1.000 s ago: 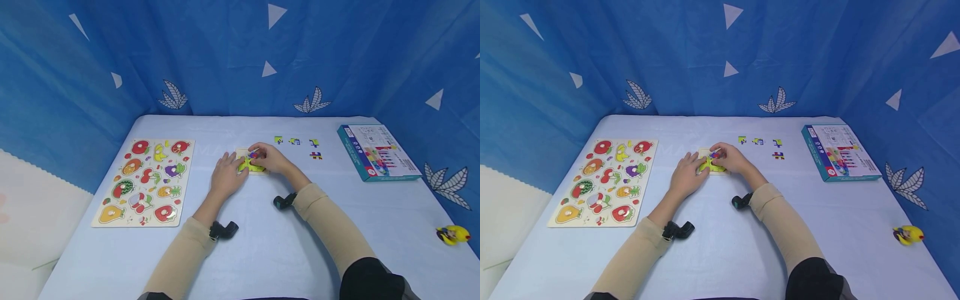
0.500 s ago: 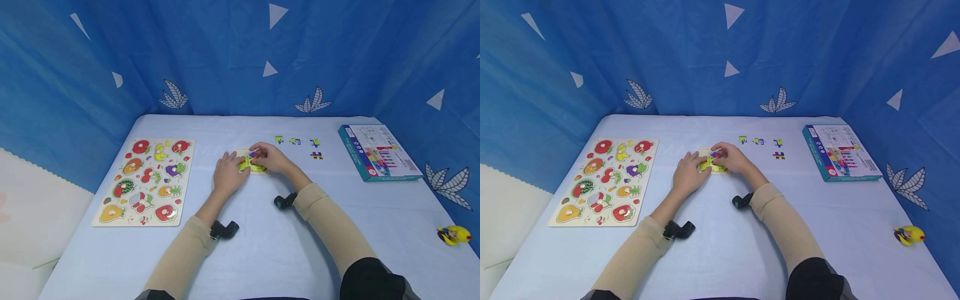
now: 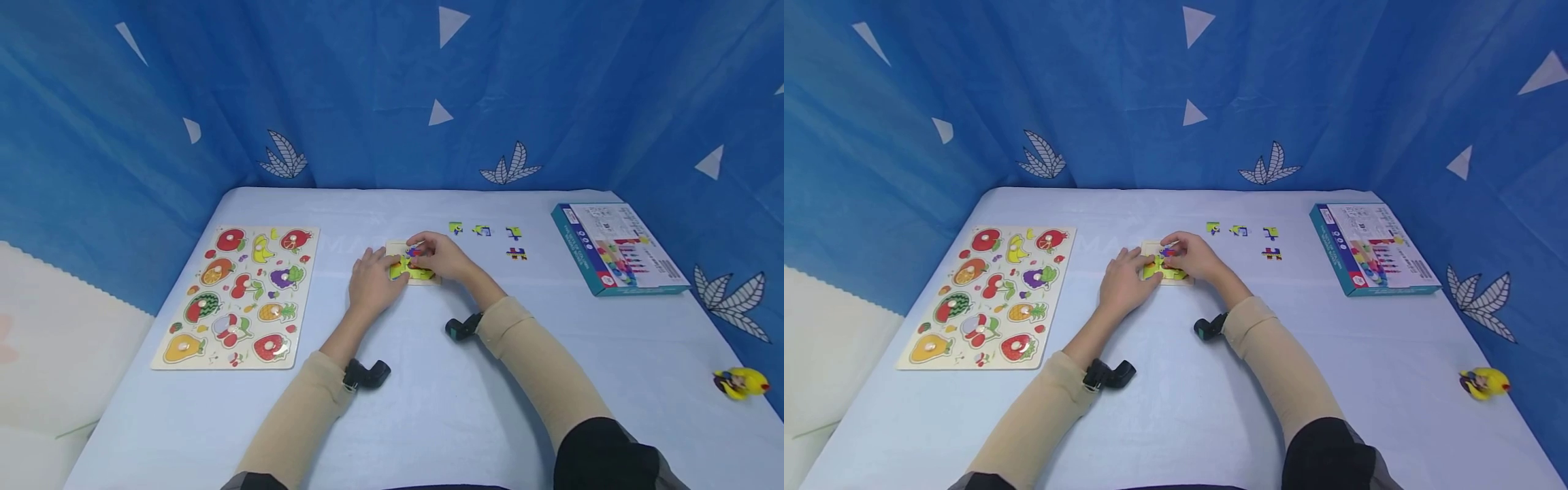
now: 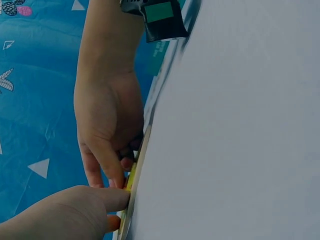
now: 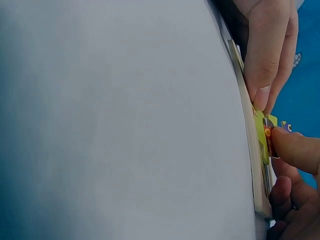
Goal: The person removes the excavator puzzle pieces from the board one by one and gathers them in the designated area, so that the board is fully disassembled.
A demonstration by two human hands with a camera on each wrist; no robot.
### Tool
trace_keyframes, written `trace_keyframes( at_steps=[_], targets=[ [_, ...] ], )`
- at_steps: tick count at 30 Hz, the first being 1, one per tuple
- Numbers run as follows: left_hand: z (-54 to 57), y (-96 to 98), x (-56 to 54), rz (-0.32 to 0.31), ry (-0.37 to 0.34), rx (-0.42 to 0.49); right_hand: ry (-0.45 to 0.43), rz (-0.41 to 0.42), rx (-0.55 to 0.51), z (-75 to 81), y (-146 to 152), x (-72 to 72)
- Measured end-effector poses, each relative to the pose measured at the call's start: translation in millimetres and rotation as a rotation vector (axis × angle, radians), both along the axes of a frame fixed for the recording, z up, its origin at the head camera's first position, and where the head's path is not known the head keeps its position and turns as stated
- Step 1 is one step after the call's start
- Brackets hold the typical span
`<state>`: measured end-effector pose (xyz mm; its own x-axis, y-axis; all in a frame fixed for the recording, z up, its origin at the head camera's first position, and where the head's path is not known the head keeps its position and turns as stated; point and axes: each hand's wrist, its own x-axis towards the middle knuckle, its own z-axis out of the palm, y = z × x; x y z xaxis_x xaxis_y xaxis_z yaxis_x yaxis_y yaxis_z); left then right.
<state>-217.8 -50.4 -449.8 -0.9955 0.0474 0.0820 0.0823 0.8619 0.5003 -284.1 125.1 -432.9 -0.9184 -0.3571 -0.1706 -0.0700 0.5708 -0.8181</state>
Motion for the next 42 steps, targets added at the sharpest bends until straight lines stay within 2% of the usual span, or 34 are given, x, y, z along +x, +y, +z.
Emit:
trace_keyframes(
  at_steps=[12, 18, 22, 30, 42],
  targets=[
    [0.9, 0.9, 1.0, 0.032, 0.0, 0.051, -0.066, -0.007, 0.007, 5.7, -2, -3.2],
    [0.1, 0.7, 1.5, 0.038, 0.001, 0.069, -0.041, 0.046, 0.006, 5.2, 0, -3.6],
    [-0.3, 1.2, 1.0, 0.041, 0.001, 0.071, -0.02, 0.048, 0.005, 5.0, 1, -2.3],
    [-0.3, 1.3, 0.1, 0.045, -0.006, 0.078, 0.027, 0.093, 0.021, 11.1, 4, 0.7],
    [-2.3, 0.6, 1.7, 0.038, -0.002, 0.056, 0.05, -0.025, -0.004, 18.3, 25, -1.5]
  ],
)
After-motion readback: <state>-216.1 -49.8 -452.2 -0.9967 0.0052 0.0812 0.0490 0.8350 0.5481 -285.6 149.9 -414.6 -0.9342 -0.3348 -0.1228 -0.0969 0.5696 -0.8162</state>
